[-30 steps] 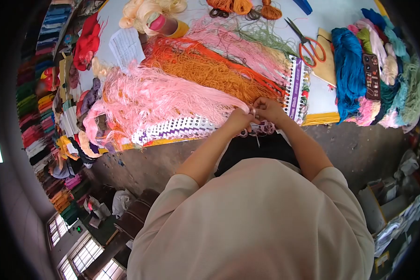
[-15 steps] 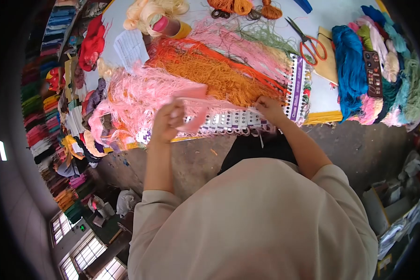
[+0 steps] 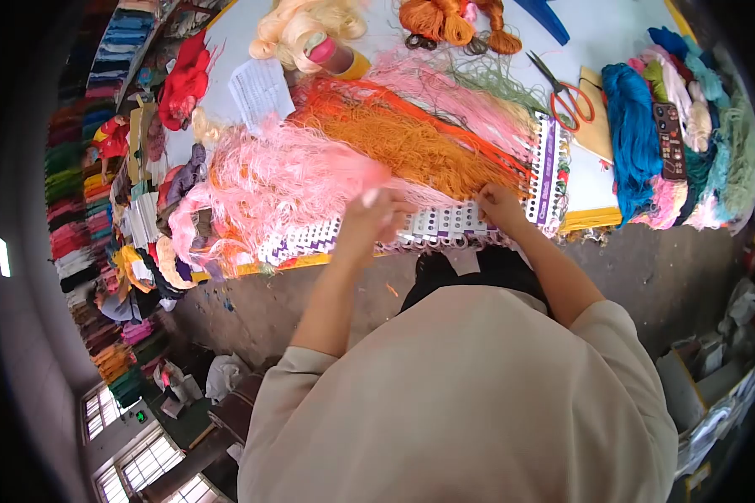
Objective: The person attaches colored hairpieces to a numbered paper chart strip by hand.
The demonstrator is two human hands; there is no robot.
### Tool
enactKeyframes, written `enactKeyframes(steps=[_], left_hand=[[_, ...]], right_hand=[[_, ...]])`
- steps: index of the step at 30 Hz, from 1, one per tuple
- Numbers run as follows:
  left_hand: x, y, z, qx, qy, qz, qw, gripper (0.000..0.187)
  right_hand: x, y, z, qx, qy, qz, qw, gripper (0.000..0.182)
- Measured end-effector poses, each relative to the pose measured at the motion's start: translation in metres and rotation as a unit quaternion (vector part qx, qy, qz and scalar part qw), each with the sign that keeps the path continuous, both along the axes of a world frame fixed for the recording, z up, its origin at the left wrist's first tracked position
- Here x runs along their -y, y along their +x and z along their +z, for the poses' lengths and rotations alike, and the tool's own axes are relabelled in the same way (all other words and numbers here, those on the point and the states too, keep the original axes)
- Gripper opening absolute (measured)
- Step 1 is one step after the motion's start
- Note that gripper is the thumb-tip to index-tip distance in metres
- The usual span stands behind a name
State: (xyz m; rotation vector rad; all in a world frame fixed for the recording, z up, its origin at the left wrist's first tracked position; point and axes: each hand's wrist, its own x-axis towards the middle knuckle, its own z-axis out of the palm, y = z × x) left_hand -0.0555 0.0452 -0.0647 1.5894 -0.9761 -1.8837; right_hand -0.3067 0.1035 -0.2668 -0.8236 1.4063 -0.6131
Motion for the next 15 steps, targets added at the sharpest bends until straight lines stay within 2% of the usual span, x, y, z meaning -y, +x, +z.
enactKeyframes(steps=[2, 3, 4, 5, 6, 8, 9, 10, 12, 15], left_hand=[[-0.007, -0.024, 0.006, -0.018, 0.006, 0.009, 1.000, 0.031], [-0.011, -0.030, 0.012, -0.117, 0.021, 0.038, 0.992, 0.033], [-0.015, -0.030, 0.016, -0.213, 0.035, 0.068, 0.974, 0.035], [-0.016, -0.022, 0.009, -0.285, 0.038, 0.054, 0.956, 0.039], [-0.017, -0.020, 0.014, -0.289, 0.032, 0.053, 0.955, 0.039], [-0.018, -0.019, 0.028, -0.351, 0.060, 0.095, 0.930, 0.039], [-0.018, -0.016, 0.029, -0.372, 0.061, 0.073, 0.923, 0.046], [-0.017, -0.013, 0.029, -0.379, 0.059, 0.064, 0.921, 0.046], [-0.016, -0.009, 0.033, -0.398, 0.058, -0.020, 0.915, 0.053], [-0.018, -0.004, 0.051, -0.331, 0.031, -0.060, 0.941, 0.057]], right_hand=[[-0.007, 0.010, 0.001, -0.062, -0.024, -0.033, 0.997, 0.016], [-0.010, 0.014, 0.013, -0.069, -0.027, -0.028, 0.997, 0.016], [-0.010, 0.021, 0.036, -0.020, -0.028, -0.091, 0.995, 0.014], [-0.009, 0.030, 0.064, 0.032, -0.029, -0.155, 0.987, 0.013], [-0.006, 0.037, 0.099, 0.107, -0.034, -0.177, 0.978, 0.010], [-0.004, 0.053, 0.166, 0.169, -0.054, -0.198, 0.964, 0.006], [-0.005, 0.060, 0.188, 0.176, -0.078, -0.185, 0.964, 0.010], [-0.006, 0.066, 0.205, 0.186, -0.091, -0.169, 0.964, 0.012], [-0.007, 0.076, 0.227, 0.176, -0.109, -0.133, 0.969, 0.015], [-0.012, 0.087, 0.233, 0.184, -0.127, -0.134, 0.965, 0.012]])
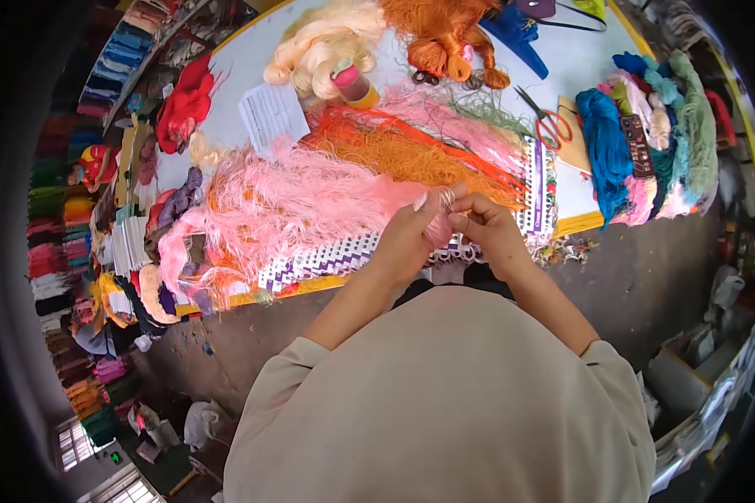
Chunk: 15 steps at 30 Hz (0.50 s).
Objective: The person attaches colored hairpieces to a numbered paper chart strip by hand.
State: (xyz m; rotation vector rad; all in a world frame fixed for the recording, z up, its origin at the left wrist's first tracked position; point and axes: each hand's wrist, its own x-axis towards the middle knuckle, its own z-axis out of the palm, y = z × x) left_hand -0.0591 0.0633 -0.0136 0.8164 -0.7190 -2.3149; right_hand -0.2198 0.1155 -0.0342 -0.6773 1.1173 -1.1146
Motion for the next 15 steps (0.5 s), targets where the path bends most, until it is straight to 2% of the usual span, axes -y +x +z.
enactKeyframes(steps=[1, 5, 7, 8, 10, 13, 15], left_hand=[[-0.001, 0.002, 0.005, 0.047, -0.024, -0.001, 0.999, 0.056], [-0.002, 0.012, 0.007, 0.052, -0.055, -0.027, 0.997, 0.054], [-0.004, 0.016, 0.014, 0.131, -0.087, -0.068, 0.985, 0.050], [-0.006, 0.018, 0.018, 0.130, -0.091, -0.071, 0.985, 0.050], [-0.010, 0.020, 0.022, 0.213, -0.193, -0.102, 0.952, 0.046], [-0.012, 0.025, 0.024, 0.222, -0.243, -0.097, 0.939, 0.045], [-0.010, 0.028, 0.020, 0.210, -0.224, -0.078, 0.948, 0.044]], right_hand=[[-0.001, 0.004, 0.003, -0.003, -0.004, -0.003, 1.000, 0.012], [-0.008, 0.018, 0.009, -0.006, -0.014, -0.039, 0.999, 0.010], [-0.010, 0.024, 0.013, 0.004, -0.008, -0.054, 0.999, 0.009], [-0.010, 0.027, 0.015, 0.022, -0.001, -0.063, 0.998, 0.008], [-0.012, 0.031, 0.017, 0.039, 0.003, -0.074, 0.996, 0.008], [-0.014, 0.035, 0.016, 0.041, 0.000, -0.071, 0.997, 0.008], [-0.014, 0.038, 0.021, 0.048, 0.006, -0.078, 0.996, 0.008]])
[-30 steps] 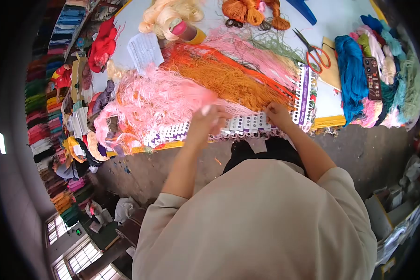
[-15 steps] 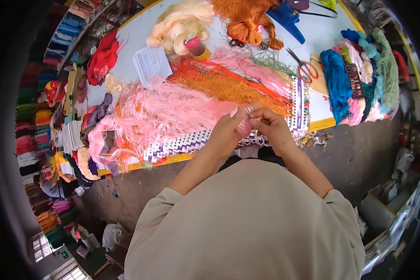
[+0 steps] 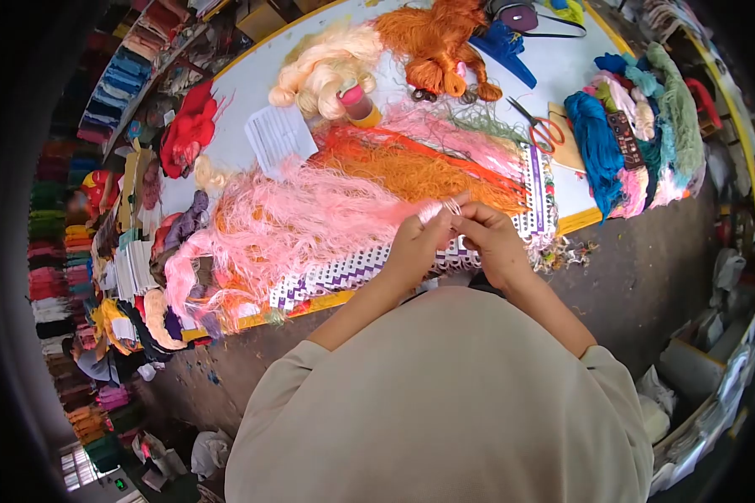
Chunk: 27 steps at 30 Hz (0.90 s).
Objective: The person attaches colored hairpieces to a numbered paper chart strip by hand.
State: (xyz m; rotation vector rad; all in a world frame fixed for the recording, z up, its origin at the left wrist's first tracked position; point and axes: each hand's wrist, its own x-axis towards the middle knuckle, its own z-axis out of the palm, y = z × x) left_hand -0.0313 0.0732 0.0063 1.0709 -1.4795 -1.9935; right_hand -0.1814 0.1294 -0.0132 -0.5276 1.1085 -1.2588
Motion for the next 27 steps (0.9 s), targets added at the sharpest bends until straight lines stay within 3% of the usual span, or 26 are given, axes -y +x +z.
enactKeyframes(steps=[2, 4, 6, 7, 10, 12, 15, 19, 27], left_hand=[[0.000, 0.001, 0.000, -0.017, 0.017, 0.020, 1.000, 0.043], [-0.002, 0.000, 0.001, -0.110, 0.053, 0.086, 0.989, 0.043], [-0.001, 0.002, -0.002, -0.178, 0.103, 0.075, 0.976, 0.044], [0.000, 0.003, -0.002, -0.244, 0.153, 0.065, 0.955, 0.046], [0.002, 0.003, 0.006, -0.270, 0.215, 0.051, 0.937, 0.050], [0.002, 0.005, 0.003, -0.251, 0.192, 0.035, 0.948, 0.051], [0.001, 0.004, 0.002, -0.215, 0.167, 0.014, 0.962, 0.051], [0.000, 0.000, 0.006, -0.209, 0.177, 0.025, 0.962, 0.049], [0.004, -0.004, -0.003, -0.211, 0.178, 0.067, 0.959, 0.036]], right_hand=[[0.000, 0.002, 0.010, 0.055, 0.001, -0.024, 0.998, 0.008], [-0.001, 0.002, 0.013, 0.109, 0.001, -0.048, 0.993, 0.007], [-0.003, -0.002, 0.012, 0.193, 0.014, -0.045, 0.980, 0.008], [-0.004, -0.004, 0.010, 0.193, 0.013, -0.045, 0.980, 0.008], [-0.006, -0.004, 0.008, 0.150, 0.038, -0.016, 0.988, 0.007], [-0.007, 0.001, 0.016, -0.078, 0.020, 0.042, 0.996, 0.010], [-0.009, -0.001, 0.006, -0.124, -0.017, 0.073, 0.989, 0.010], [-0.009, -0.003, 0.013, -0.101, 0.010, 0.041, 0.994, 0.008], [-0.006, -0.009, 0.012, 0.068, 0.031, -0.003, 0.997, 0.002]])
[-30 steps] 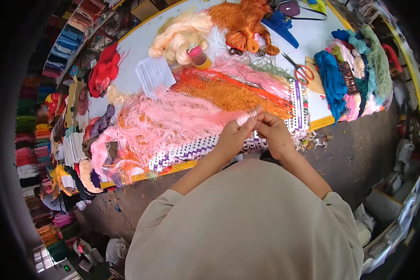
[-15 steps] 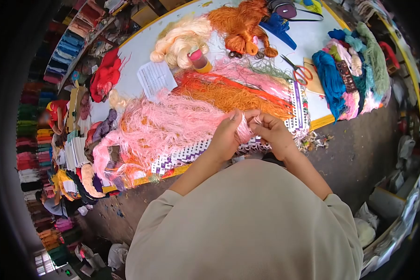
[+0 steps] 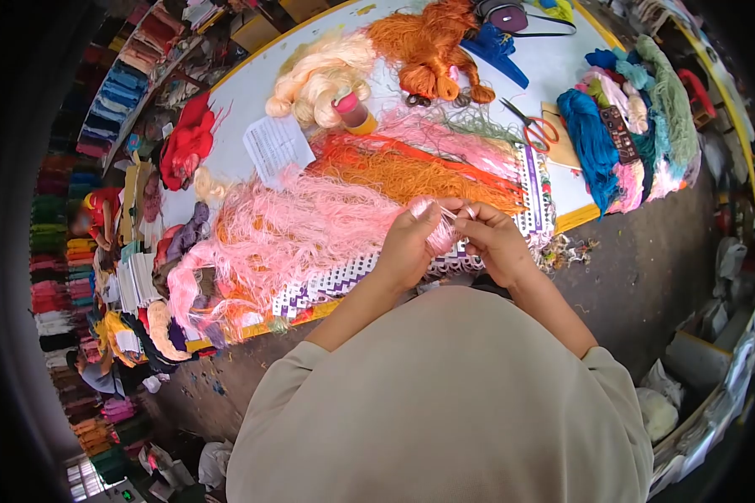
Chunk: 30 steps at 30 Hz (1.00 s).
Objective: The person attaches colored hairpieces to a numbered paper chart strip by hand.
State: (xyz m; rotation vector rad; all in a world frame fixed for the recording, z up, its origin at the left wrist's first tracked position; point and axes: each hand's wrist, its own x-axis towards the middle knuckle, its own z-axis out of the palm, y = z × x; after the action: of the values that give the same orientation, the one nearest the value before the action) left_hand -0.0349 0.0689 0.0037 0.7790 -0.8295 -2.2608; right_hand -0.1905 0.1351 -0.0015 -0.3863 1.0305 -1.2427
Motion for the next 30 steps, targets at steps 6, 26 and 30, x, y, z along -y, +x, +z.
enactKeyframes(steps=[6, 26, 30], left_hand=[[0.002, -0.001, -0.003, 0.053, -0.049, 0.001, 0.997, 0.027], [0.169, 0.317, -0.116, 0.147, 0.173, 0.438, 0.870, 0.005], [0.157, 0.311, -0.079, 0.108, 0.135, 0.495, 0.852, 0.010]], right_hand=[[0.004, -0.004, -0.007, 0.083, -0.014, -0.004, 0.996, 0.004], [-0.166, -0.308, -0.144, -0.018, 0.015, -0.438, 0.899, 0.010], [-0.240, -0.416, -0.118, -0.234, 0.167, -0.601, 0.746, 0.022]])
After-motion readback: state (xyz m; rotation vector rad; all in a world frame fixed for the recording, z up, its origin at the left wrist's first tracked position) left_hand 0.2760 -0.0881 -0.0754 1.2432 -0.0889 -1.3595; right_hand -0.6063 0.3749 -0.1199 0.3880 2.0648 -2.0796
